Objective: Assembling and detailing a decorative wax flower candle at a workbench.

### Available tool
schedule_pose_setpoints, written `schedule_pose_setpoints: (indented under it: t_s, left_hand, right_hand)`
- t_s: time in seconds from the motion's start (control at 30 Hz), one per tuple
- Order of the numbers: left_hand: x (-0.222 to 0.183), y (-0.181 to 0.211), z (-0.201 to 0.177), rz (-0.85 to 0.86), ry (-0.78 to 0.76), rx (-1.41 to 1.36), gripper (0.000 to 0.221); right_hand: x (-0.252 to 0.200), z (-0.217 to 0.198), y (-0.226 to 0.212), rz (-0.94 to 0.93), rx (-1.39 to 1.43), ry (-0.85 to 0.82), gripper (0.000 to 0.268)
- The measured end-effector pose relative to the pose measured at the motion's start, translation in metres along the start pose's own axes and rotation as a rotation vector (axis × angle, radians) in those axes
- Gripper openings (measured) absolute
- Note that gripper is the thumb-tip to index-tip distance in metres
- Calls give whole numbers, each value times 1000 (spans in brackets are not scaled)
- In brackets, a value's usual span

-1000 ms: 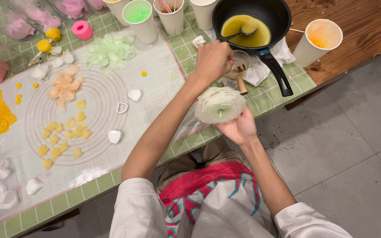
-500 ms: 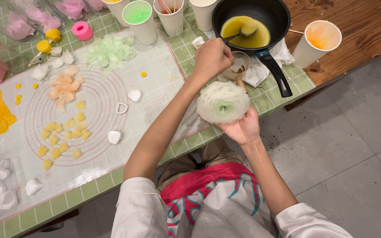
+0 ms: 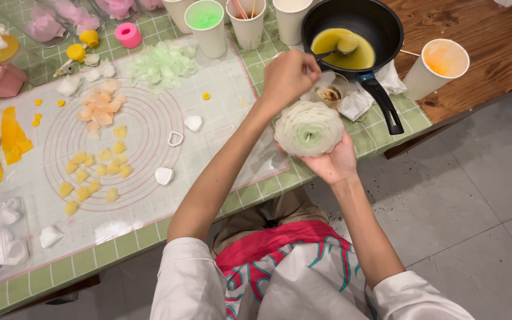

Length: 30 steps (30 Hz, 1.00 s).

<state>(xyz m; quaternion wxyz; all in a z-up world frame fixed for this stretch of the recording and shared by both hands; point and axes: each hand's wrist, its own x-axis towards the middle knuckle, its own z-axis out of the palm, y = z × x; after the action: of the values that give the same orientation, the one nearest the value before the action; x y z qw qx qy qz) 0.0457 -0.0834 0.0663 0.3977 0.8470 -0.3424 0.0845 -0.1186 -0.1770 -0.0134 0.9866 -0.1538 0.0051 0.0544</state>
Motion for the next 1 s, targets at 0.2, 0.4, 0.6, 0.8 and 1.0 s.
schedule_pose_setpoints:
  t_s: [0.2,0.4,0.6,0.8,1.0]
  left_hand:
    - [5,-26,-36,-59,15,-509,8]
    - [-22,0,-83,66,-3,-348,10]
    - [-34,10,-98,116,-73,-311,8]
    - [-37,17,-109,71,-131,-330,9]
    - [-37,20,-114,142,-140,-271,11]
  right_hand:
    - [8,24,-2,29,-138,-76,59]
    - [17,39,0,19,-190,-77,56]
    - [18,52,4,65,-144,-101,62]
    - [18,48,4,61,-135,-89,61]
    - [18,50,4,63,-143,-89,61]
